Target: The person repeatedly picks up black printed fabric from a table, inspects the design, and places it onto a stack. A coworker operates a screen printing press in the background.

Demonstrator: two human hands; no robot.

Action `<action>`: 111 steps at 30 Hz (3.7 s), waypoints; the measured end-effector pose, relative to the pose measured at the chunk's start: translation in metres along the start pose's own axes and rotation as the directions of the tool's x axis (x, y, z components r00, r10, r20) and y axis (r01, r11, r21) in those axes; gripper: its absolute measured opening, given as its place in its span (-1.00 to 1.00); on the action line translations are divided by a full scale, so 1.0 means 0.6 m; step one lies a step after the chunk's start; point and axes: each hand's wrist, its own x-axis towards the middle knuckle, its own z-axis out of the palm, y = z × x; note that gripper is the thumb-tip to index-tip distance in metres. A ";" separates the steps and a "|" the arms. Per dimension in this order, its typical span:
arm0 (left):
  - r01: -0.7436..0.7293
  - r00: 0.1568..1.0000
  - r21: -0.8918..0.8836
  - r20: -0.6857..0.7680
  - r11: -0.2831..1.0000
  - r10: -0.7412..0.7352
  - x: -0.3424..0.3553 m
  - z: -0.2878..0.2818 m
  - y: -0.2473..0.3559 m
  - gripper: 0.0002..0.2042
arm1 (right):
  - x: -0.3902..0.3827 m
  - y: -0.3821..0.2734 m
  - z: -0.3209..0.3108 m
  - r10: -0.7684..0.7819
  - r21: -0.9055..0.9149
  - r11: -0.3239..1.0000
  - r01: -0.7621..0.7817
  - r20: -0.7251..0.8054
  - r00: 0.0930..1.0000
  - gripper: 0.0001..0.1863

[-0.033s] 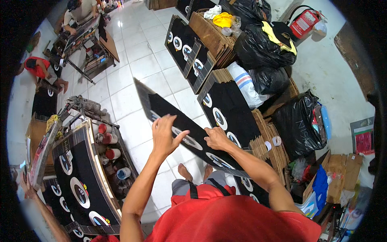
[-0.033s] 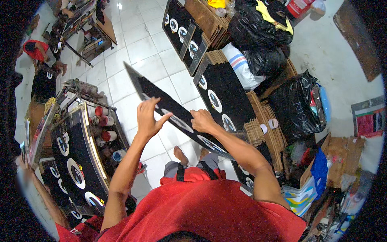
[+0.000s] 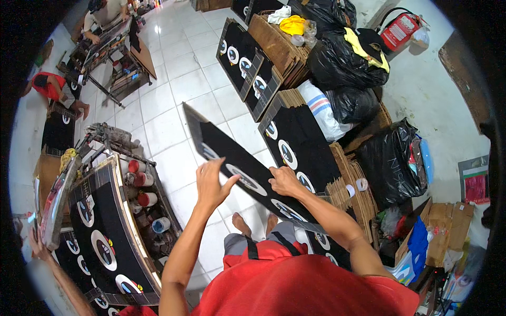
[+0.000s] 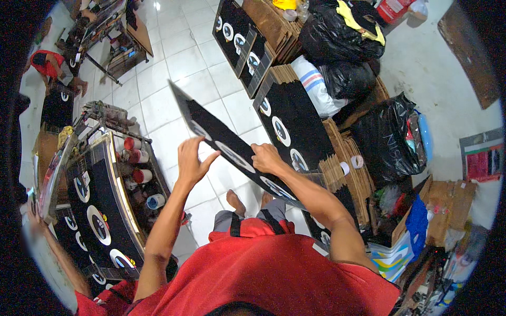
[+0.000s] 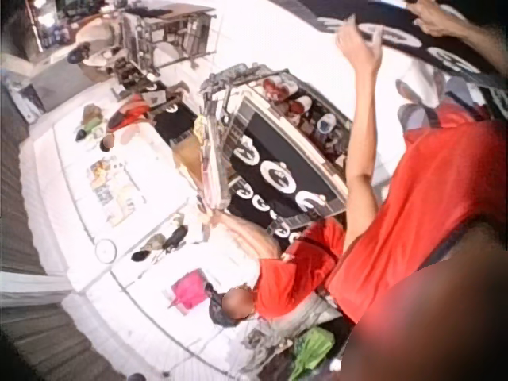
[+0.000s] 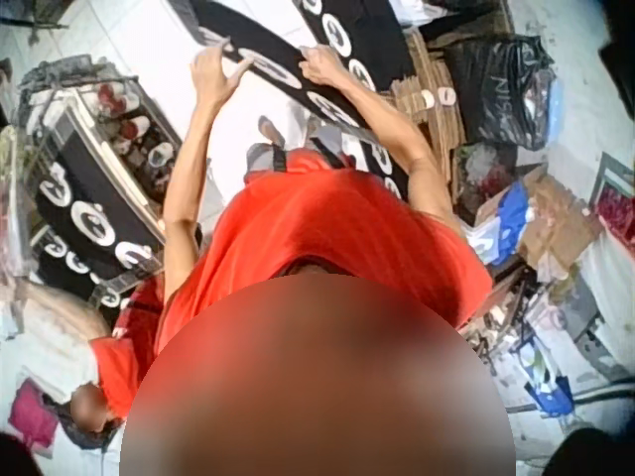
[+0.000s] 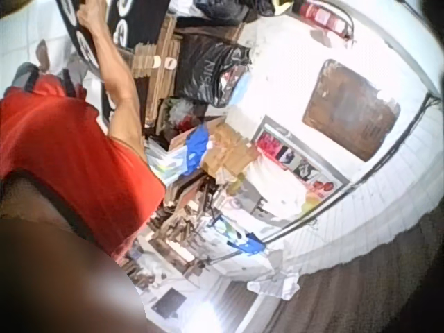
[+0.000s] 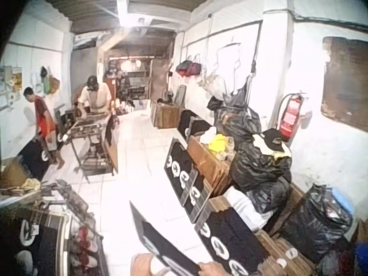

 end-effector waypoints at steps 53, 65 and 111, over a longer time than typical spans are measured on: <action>0.709 -0.499 -0.362 0.347 -0.605 -0.794 -0.808 0.308 0.207 -0.86 | 0.163 0.653 0.260 0.531 -0.076 0.831 -0.551 -0.186 0.827 -0.78; 0.763 -0.441 -0.326 0.368 -0.558 -0.818 -0.719 0.321 0.213 -0.77 | 0.068 0.526 0.169 0.424 0.131 0.905 -0.405 -0.353 0.834 -0.56; 0.683 -0.369 -0.570 0.271 -0.457 -0.889 -0.978 0.118 0.060 -0.84 | -0.262 0.333 0.409 0.389 0.417 0.686 -0.596 0.482 0.785 -0.85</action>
